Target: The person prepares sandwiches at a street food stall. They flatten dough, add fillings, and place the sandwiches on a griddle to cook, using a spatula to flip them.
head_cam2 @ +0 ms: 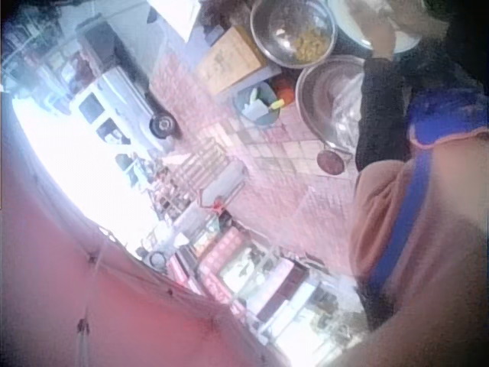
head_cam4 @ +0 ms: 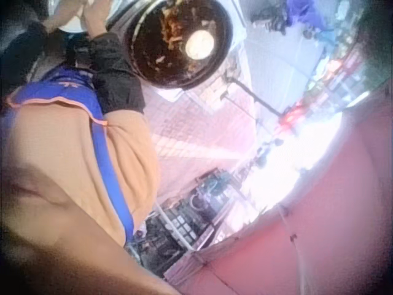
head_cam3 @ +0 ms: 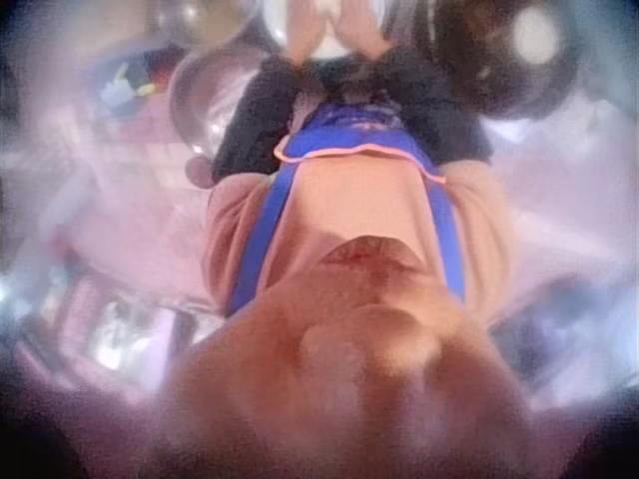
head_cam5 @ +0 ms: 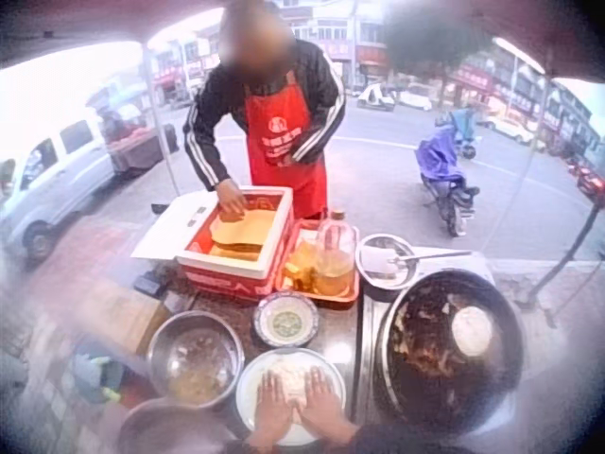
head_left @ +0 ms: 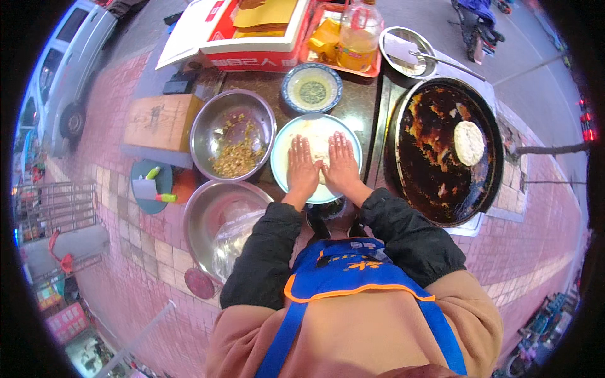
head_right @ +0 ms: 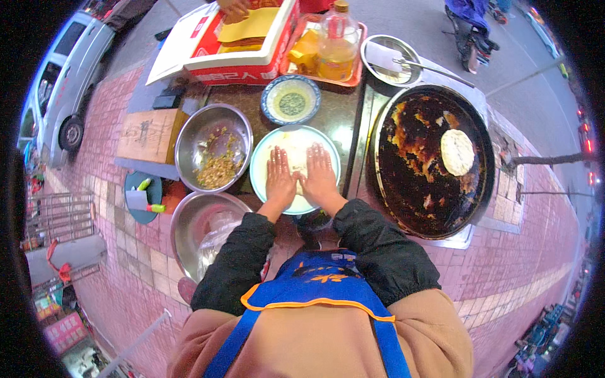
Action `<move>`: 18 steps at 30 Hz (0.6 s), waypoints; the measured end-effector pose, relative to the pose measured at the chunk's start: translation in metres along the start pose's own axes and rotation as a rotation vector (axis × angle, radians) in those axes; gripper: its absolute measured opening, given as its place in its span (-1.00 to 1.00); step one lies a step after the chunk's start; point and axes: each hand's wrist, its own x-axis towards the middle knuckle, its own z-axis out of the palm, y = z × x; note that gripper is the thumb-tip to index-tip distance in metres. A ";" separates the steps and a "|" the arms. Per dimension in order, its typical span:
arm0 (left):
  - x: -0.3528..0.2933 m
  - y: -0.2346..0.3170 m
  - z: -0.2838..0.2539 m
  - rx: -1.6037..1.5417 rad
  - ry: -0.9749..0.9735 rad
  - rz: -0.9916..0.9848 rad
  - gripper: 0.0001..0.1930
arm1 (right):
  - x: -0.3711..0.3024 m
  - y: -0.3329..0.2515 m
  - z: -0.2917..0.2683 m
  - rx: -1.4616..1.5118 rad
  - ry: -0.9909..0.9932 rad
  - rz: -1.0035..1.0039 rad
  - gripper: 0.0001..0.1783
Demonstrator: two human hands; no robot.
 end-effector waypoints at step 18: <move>-0.008 -0.038 -0.014 -0.685 0.114 0.050 -0.28 | 0.038 -0.023 0.022 0.010 -0.192 -0.404 -0.24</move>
